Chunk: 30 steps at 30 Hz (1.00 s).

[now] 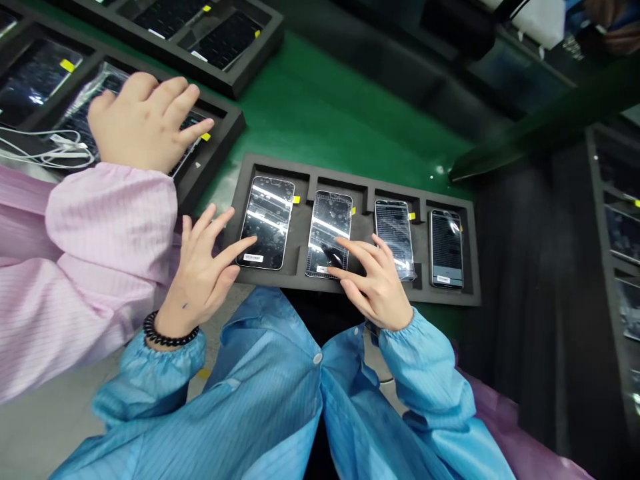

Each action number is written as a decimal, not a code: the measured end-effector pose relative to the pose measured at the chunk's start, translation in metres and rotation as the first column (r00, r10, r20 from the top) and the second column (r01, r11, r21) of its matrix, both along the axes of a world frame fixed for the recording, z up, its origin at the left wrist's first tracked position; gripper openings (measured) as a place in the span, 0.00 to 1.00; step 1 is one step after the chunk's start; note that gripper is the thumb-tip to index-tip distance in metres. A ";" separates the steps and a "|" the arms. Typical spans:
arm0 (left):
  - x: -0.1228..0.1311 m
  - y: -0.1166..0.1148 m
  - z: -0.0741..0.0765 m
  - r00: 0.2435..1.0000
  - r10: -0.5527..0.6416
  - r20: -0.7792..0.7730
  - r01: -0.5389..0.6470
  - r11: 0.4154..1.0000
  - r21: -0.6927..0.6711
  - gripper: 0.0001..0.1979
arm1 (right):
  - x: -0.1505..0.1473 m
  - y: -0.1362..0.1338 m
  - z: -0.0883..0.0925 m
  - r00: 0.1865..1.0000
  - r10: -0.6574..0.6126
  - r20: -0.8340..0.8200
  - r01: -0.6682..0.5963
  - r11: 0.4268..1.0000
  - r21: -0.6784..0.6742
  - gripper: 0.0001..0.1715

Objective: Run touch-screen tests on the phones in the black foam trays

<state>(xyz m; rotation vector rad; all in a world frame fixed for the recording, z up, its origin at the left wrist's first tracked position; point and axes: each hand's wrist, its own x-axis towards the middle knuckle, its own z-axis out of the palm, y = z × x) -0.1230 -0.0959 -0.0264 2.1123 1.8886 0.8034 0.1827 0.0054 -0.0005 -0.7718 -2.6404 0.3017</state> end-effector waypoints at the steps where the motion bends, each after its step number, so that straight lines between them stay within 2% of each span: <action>1: 0.000 0.000 0.000 1.000 -0.006 0.003 0.006 1.000 -0.008 0.24 | 0.001 0.001 0.000 1.000 -0.007 0.010 0.007 1.000 0.004 0.19; 5: -0.001 0.016 0.002 0.999 -0.019 -0.031 0.019 1.000 -0.004 0.23 | 0.000 0.019 0.000 0.997 -0.075 0.033 0.073 0.996 0.045 0.19; 9: -0.001 0.058 0.008 0.995 0.003 -0.099 -0.005 1.000 -0.024 0.25 | -0.012 0.052 0.002 0.983 -0.174 0.059 0.170 0.983 0.063 0.20; 12: 0.000 0.089 0.013 0.992 -0.020 -0.123 0.012 0.998 -0.063 0.27 | -0.025 0.070 0.004 0.979 -0.175 0.102 0.170 0.984 0.055 0.20; 14: 0.001 0.097 0.015 0.991 -0.030 -0.127 0.020 0.996 -0.083 0.28 | -0.029 0.073 0.005 0.983 -0.147 0.109 0.142 0.989 0.050 0.21; 16: 0.000 0.094 0.015 0.992 -0.025 -0.125 0.015 0.997 -0.078 0.28 | -0.028 0.070 0.004 0.989 -0.128 0.080 0.125 0.991 0.049 0.21; 19: -0.002 0.074 0.011 0.994 -0.016 -0.111 0.011 0.999 -0.040 0.26 | -0.019 0.057 -0.003 0.991 -0.131 0.008 0.131 0.990 0.050 0.19; 23: -0.004 0.049 0.004 0.988 -0.102 -0.116 0.098 0.995 -0.034 0.23 | -0.007 0.045 -0.018 0.987 -0.149 -0.062 0.152 0.987 0.047 0.18; 27: -0.002 0.047 -0.002 0.964 -0.213 -0.159 0.203 0.976 -0.075 0.23 | -0.006 0.044 -0.025 0.983 -0.161 -0.092 0.164 0.986 0.029 0.18; 30: 0.000 0.052 -0.004 0.958 -0.231 -0.169 0.213 0.970 -0.118 0.24 | -0.007 0.045 -0.024 0.981 -0.167 -0.095 0.169 0.986 0.004 0.17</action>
